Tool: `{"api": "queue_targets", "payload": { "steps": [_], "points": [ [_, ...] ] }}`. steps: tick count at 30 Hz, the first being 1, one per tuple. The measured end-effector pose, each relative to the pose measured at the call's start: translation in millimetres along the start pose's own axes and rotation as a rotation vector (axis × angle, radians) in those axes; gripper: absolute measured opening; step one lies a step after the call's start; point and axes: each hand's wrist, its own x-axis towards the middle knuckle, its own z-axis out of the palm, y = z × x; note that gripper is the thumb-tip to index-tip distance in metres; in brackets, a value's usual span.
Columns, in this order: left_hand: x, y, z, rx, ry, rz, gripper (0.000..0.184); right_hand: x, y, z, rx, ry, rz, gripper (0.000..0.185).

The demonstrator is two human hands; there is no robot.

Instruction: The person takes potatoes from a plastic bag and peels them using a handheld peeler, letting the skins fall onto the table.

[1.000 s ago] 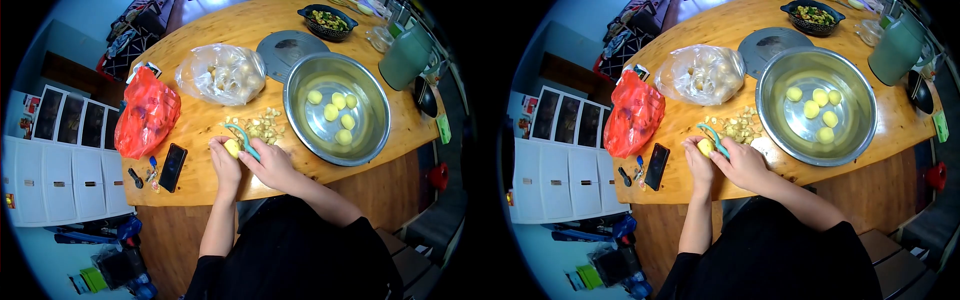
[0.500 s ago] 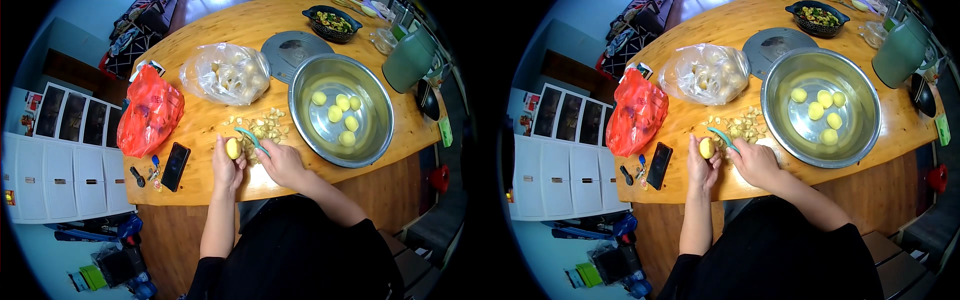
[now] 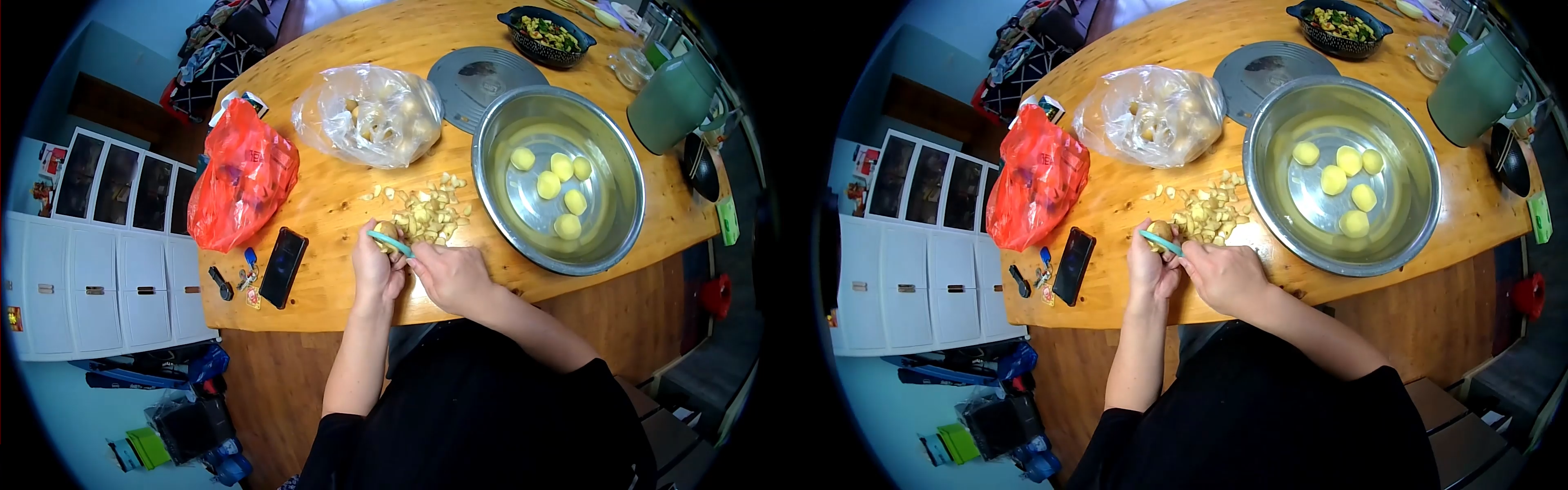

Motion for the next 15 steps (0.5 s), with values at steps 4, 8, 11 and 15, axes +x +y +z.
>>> {"api": "queue_targets", "payload": {
  "steps": [4,8,11,15],
  "points": [
    [-4,-1,2,0.117,0.011,0.170,0.025,2,-2,-1,-0.019,-0.031,0.045,0.017],
    [-11,4,6,0.236,-0.004,0.260,0.023,14,15,-4,-0.038,-0.063,0.207,0.020],
    [-13,9,8,0.187,-0.093,0.281,0.023,17,25,-10,0.266,-0.091,0.343,0.023],
    [-12,12,13,0.114,-0.120,0.267,0.023,17,13,-11,0.489,-0.073,0.396,0.024]
  ]
}}
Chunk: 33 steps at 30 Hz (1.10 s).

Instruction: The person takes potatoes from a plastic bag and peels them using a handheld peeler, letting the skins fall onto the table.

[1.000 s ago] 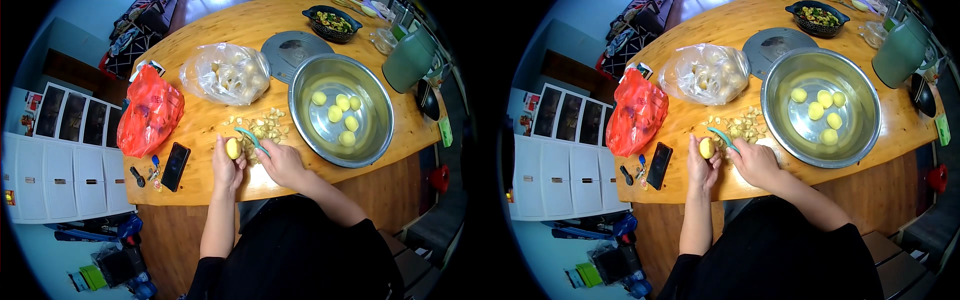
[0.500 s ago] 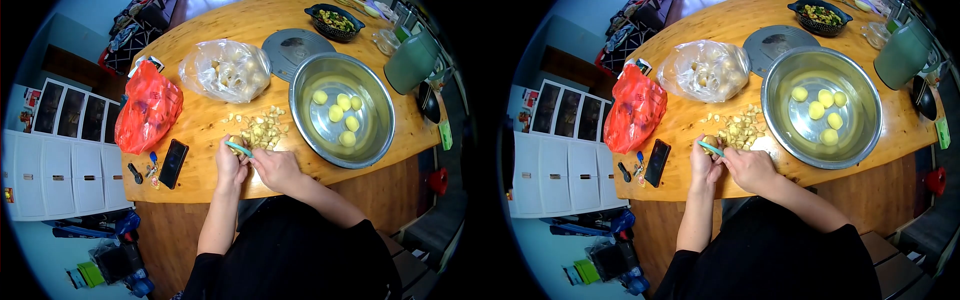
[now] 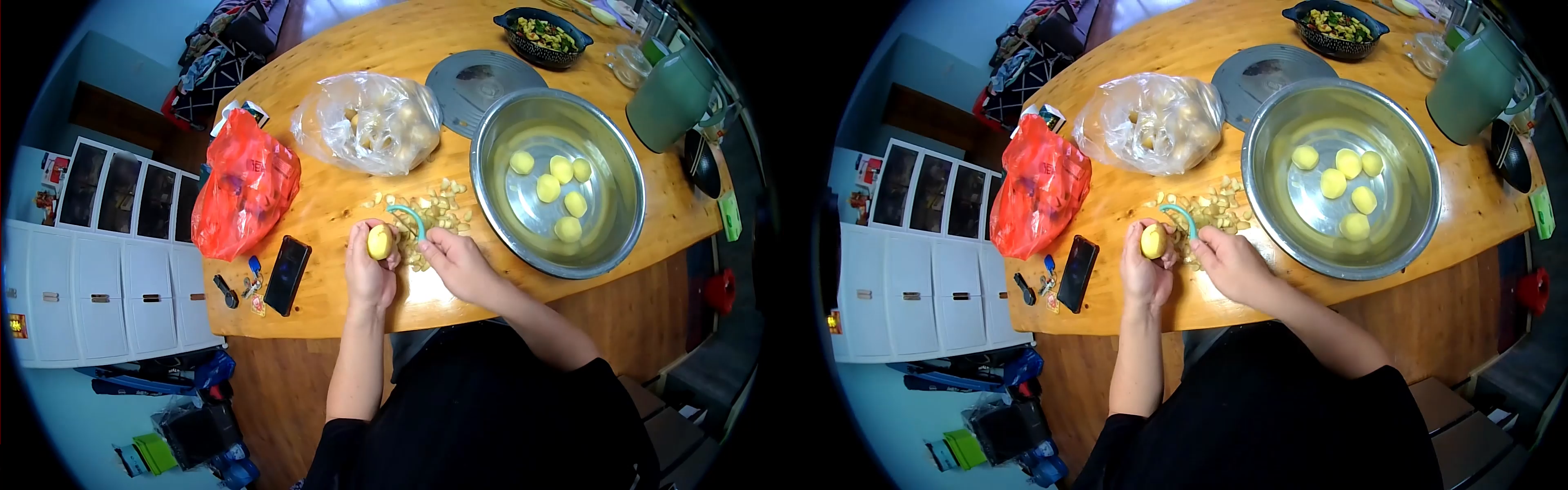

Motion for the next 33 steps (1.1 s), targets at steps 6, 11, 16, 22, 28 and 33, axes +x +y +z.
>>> {"api": "queue_targets", "payload": {
  "steps": [6,11,16,22,28,33],
  "points": [
    [3,-17,-2,0.131,0.122,0.088,0.022,-17,-14,18,-0.393,0.110,-0.320,0.019],
    [3,-27,-11,0.209,0.115,0.224,0.023,-13,-13,17,-0.414,0.061,-0.180,0.019],
    [-1,-10,-9,0.105,-0.026,0.140,0.025,3,7,4,-0.155,0.002,0.055,0.024],
    [-3,-2,1,-0.169,-0.038,-0.101,0.032,1,8,6,0.015,0.021,0.018,0.026],
    [5,-5,-8,-0.326,-0.024,-0.277,0.031,-13,-1,8,-0.320,0.107,-0.265,0.021],
    [1,-5,-1,-0.222,0.089,-0.228,0.034,-13,0,13,-0.431,0.133,-0.446,0.018]
  ]
}}
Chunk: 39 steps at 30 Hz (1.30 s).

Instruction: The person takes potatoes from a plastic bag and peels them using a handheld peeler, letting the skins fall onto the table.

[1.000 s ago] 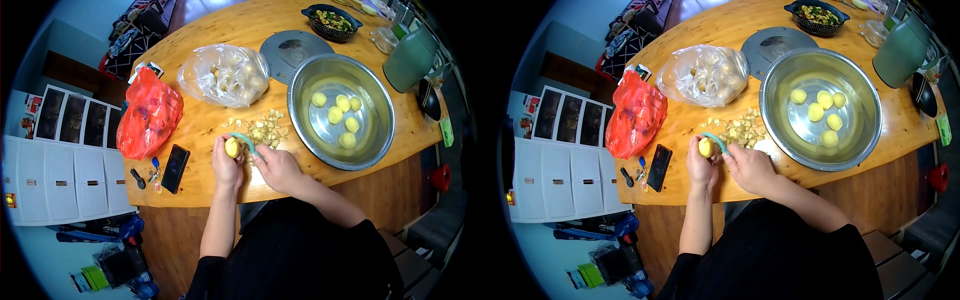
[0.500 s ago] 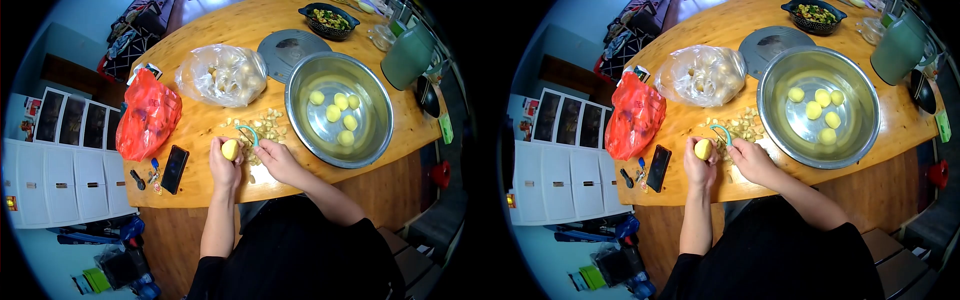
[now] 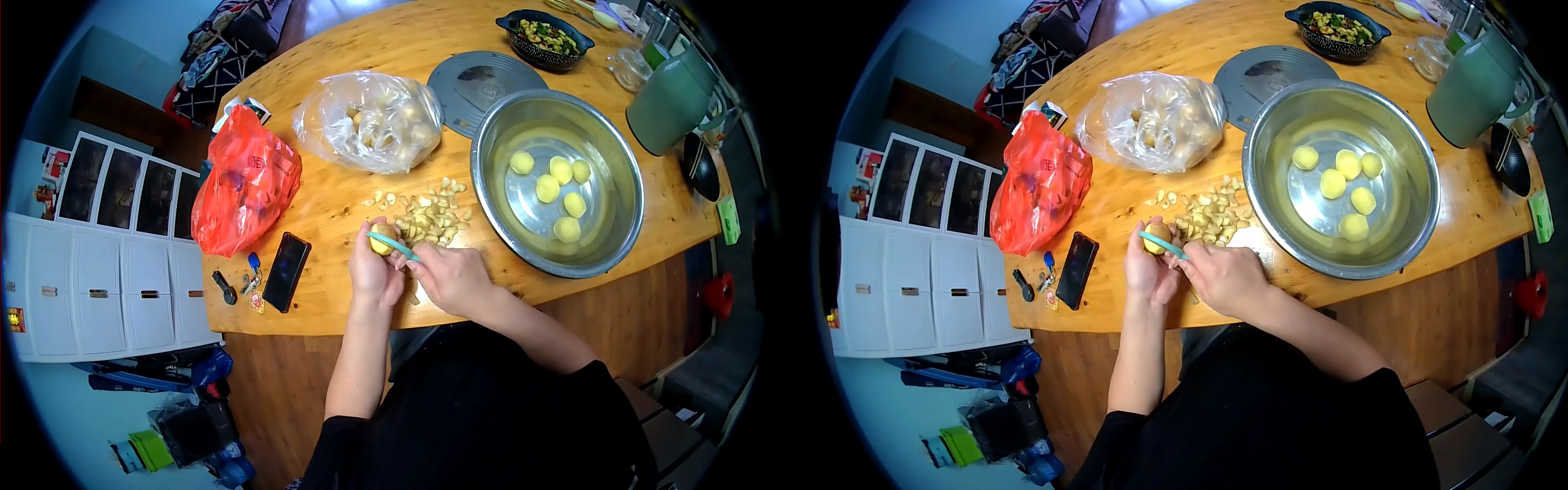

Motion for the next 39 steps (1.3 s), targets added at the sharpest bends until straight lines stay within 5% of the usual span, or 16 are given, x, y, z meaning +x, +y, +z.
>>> {"api": "queue_targets", "payload": {
  "steps": [15,18,20,22,25,28,33,39],
  "points": [
    [-11,-4,1,0.285,-0.031,0.291,0.027,8,24,-2,-0.068,-0.089,0.196,0.020],
    [-10,4,-2,0.135,-0.058,0.185,0.029,11,27,-4,0.416,-0.139,0.385,0.022],
    [-5,6,-7,0.059,-0.113,0.121,0.030,12,35,-5,0.982,-0.311,0.729,0.023],
    [-3,4,-14,0.058,-0.196,0.096,0.031,10,36,0,1.075,-0.332,0.766,0.024],
    [-2,-3,-13,0.229,-0.095,0.248,0.032,10,7,-1,0.369,-0.099,0.383,0.024],
    [3,-11,-9,0.369,0.024,0.403,0.031,4,-11,-3,0.001,-0.042,0.151,0.020],
    [12,-19,-21,0.480,0.071,0.597,0.028,1,-19,2,0.005,-0.101,0.161,0.019],
    [-10,3,-10,0.198,-0.164,0.278,0.033,11,9,-6,0.148,-0.172,0.455,0.025]
  ]
}}
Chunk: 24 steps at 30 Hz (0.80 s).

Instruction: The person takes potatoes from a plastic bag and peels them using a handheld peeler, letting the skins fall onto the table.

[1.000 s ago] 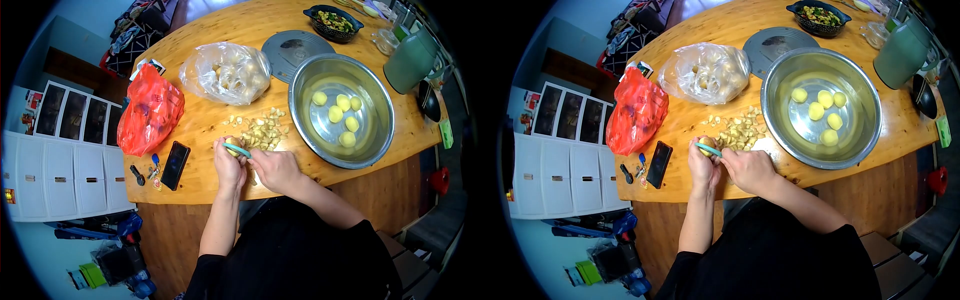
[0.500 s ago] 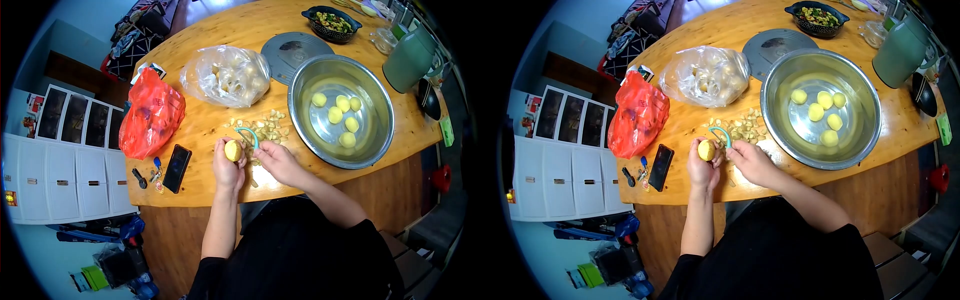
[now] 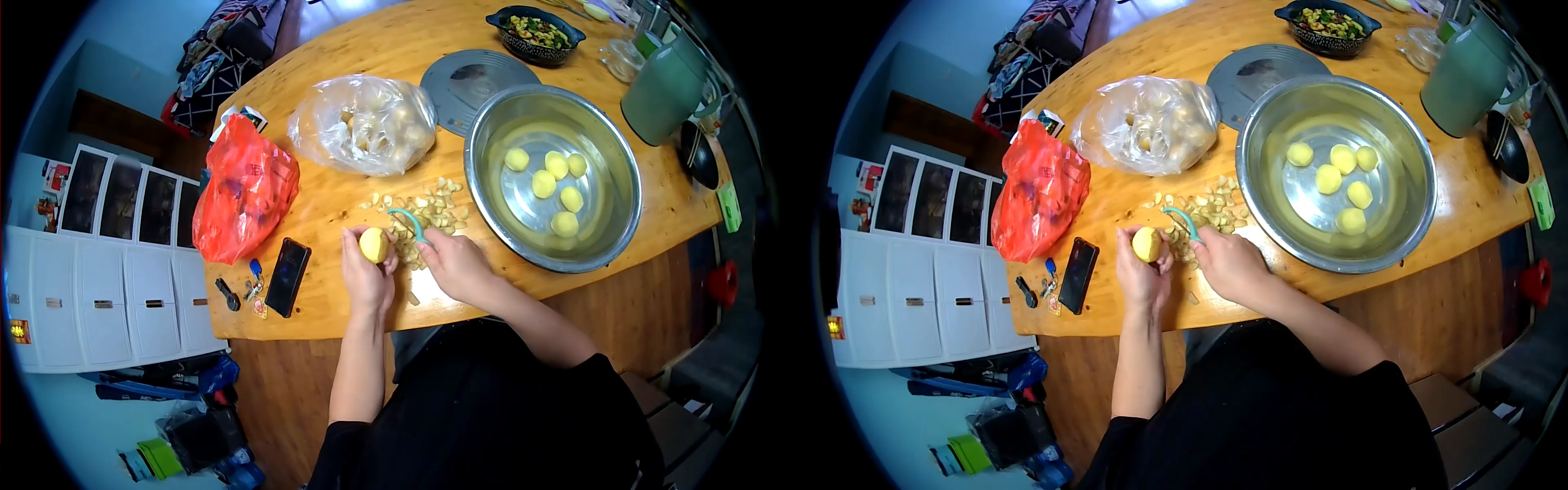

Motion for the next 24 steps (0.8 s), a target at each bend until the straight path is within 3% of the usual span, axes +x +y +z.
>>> {"api": "queue_targets", "payload": {
  "steps": [2,5,8,12,21,24],
  "points": [
    [1,3,5,-0.074,0.064,-0.086,0.037,1,4,-1,0.247,-0.032,0.014,0.027],
    [3,2,9,-0.102,0.089,-0.150,0.040,4,13,1,0.167,-0.012,-0.004,0.025],
    [6,-1,8,-0.095,0.103,-0.175,0.039,-6,-1,-2,-0.088,0.068,-0.137,0.023],
    [11,-9,5,-0.065,0.177,-0.171,0.039,-12,-3,10,-0.128,0.143,-0.373,0.018],
    [14,-20,13,0.055,0.284,-0.062,0.028,-15,-6,15,-0.189,0.108,-0.344,0.019],
    [7,-15,16,0.081,0.246,-0.025,0.024,-3,-1,8,-0.219,0.045,-0.166,0.022]
  ]
}}
